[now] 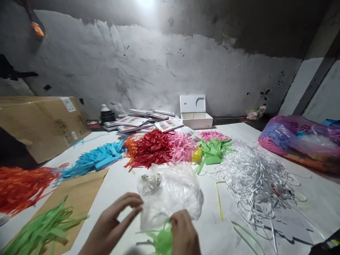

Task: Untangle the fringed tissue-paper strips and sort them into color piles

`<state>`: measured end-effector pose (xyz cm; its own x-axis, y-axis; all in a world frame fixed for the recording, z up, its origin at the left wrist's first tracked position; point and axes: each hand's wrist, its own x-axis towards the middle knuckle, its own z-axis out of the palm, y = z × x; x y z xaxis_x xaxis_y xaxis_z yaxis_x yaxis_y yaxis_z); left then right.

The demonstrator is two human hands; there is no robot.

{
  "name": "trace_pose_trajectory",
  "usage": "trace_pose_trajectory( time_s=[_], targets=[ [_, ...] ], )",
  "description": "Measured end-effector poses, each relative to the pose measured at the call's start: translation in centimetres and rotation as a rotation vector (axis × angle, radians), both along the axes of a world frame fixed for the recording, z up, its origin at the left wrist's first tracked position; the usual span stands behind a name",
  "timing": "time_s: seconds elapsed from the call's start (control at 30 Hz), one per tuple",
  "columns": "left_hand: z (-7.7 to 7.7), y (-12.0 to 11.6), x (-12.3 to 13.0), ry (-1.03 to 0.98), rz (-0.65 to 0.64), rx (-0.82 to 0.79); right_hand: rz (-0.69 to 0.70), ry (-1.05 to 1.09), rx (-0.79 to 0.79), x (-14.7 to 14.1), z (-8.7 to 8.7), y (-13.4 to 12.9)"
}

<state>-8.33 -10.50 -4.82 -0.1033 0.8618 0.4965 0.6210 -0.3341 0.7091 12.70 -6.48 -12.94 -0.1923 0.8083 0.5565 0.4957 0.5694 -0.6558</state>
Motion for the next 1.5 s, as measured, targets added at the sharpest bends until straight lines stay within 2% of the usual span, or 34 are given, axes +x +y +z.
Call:
trace_pose_trajectory(
  time_s=[0.07,0.1,0.13,0.2,0.23,0.3,0.4,0.47,0.57,0.7,0.8,0.97,1.13,1.2,1.27,1.33,1.4,1.5],
  targets=[
    [0.8,2.1,-0.2,0.037,0.195,0.069,0.006,-0.049,-0.157,1.4,1.7,2.8],
    [1.0,3.3,0.1,0.074,0.239,0.065,0.037,-0.105,-0.202,1.8,2.5,4.3],
    [1.1,4.6,0.8,0.144,0.23,0.025,0.073,-0.143,-0.228,1.9,3.1,5.8],
    [1.0,7.1,2.8,0.374,0.092,-0.17,0.156,-0.218,-0.269,1.6,3.5,8.2],
    [0.6,8.3,3.7,0.51,0.016,-0.294,0.19,-0.254,-0.296,1.4,3.3,9.1],
    [-0.3,9.9,5.0,0.633,-0.052,-0.453,0.226,-0.338,-0.364,1.2,2.3,10.2],
    [-1.8,10.9,4.7,0.686,-0.02,-0.589,0.199,-0.434,-0.461,1.5,0.5,10.2],
    [-2.4,11.1,4.0,0.694,0.001,-0.615,0.169,-0.474,-0.513,1.8,0.1,9.7],
    [-2.9,12.1,4.1,0.676,-0.02,-0.581,0.162,-0.505,-0.572,1.6,0.5,9.0],
    [-3.7,13.8,5.8,0.646,-0.096,-0.576,0.185,-0.498,-0.607,1.3,1.4,8.4],
    [-4.4,14.3,6.3,0.597,-0.132,-0.571,0.183,-0.485,-0.611,1.3,1.5,8.1],
    [-4.6,13.8,5.5,0.385,-0.129,-0.519,0.19,-0.418,-0.582,1.5,1.3,8.3],
    [-3.0,10.8,5.2,0.029,-0.168,-0.52,0.195,-0.231,-0.493,2.2,2.5,7.9],
    [-2.1,8.6,5.4,-0.239,-0.23,-0.551,0.248,-0.073,-0.398,2.4,3.3,6.8],
    [-1.4,6.3,5.6,-0.601,-0.289,-0.568,0.302,0.076,-0.293,2.1,4.0,5.3],
    [-1.1,4.3,5.6,-0.887,-0.305,-0.552,0.322,0.127,-0.242,1.5,4.5,3.7],
    [-1.1,2.8,5.5,-0.971,-0.279,-0.507,0.316,0.116,-0.237,0.7,4.9,2.2],
    [-1.3,1.1,4.9,-0.952,-0.234,-0.419,0.312,0.075,-0.192,-0.3,5.5,0.6]
  ],
)
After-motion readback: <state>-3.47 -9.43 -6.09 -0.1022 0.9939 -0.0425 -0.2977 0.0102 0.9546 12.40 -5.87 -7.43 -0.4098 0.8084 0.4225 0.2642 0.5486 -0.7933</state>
